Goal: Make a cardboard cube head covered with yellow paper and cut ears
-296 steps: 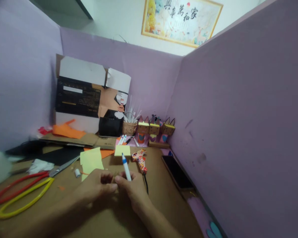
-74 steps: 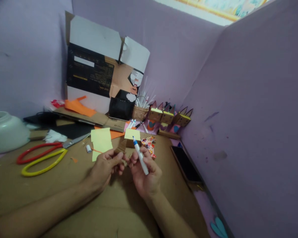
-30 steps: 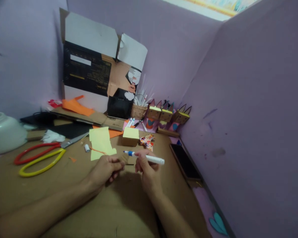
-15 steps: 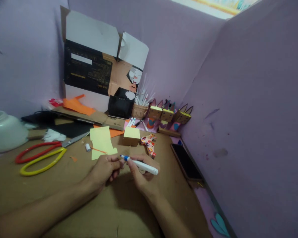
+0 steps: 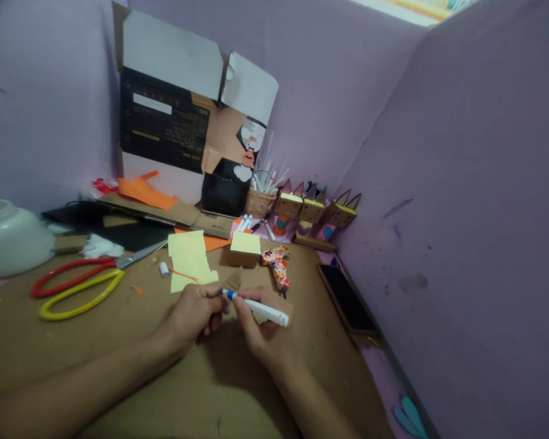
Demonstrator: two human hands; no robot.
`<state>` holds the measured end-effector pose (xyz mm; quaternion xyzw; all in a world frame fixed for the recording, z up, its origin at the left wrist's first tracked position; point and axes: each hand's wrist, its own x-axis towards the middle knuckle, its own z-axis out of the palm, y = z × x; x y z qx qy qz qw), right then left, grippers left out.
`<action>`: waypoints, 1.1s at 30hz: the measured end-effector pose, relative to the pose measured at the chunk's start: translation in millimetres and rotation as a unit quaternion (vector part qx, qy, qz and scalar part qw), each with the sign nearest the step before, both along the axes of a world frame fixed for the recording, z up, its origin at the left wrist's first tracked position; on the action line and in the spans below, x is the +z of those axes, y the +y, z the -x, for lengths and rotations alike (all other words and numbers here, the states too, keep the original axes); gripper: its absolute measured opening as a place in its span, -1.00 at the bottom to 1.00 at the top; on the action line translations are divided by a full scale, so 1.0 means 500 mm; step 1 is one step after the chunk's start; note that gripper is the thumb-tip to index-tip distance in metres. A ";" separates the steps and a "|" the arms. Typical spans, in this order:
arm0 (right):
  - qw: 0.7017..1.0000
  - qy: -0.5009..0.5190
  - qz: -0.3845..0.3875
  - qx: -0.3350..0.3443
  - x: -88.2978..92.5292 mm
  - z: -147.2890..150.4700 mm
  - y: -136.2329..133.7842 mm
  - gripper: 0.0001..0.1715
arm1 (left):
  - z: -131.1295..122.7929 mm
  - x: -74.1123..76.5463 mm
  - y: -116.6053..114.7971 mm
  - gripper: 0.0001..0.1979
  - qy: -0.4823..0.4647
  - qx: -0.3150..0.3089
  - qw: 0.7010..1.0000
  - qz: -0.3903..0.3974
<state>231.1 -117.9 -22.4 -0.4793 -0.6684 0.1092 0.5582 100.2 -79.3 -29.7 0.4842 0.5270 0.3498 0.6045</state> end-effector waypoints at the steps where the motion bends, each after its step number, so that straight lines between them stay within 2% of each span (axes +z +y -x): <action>1: 1.000 -0.003 0.001 -0.002 0.000 0.000 0.000 -0.93 | 0.000 0.000 0.000 -0.80 -0.001 0.001 1.000 0.000; 6: 0.999 -0.047 0.002 0.014 0.002 -0.001 -0.001 -0.94 | 0.000 -0.002 0.001 -0.81 -0.007 -0.001 1.000 -0.001; 10: 0.999 -0.039 -0.005 0.030 0.002 -0.002 0.001 -0.93 | -0.002 -0.003 0.002 -0.80 -0.010 -0.002 1.000 0.003; 24: 0.999 0.000 0.023 -0.026 -0.005 -0.005 0.003 -0.94 | -0.001 0.000 -0.002 -0.72 0.003 -0.009 1.000 0.001; 33: 0.999 -0.004 0.032 -0.018 -0.009 -0.005 0.003 -0.91 | -0.001 0.001 -0.002 -0.76 -0.011 -0.010 1.000 -0.002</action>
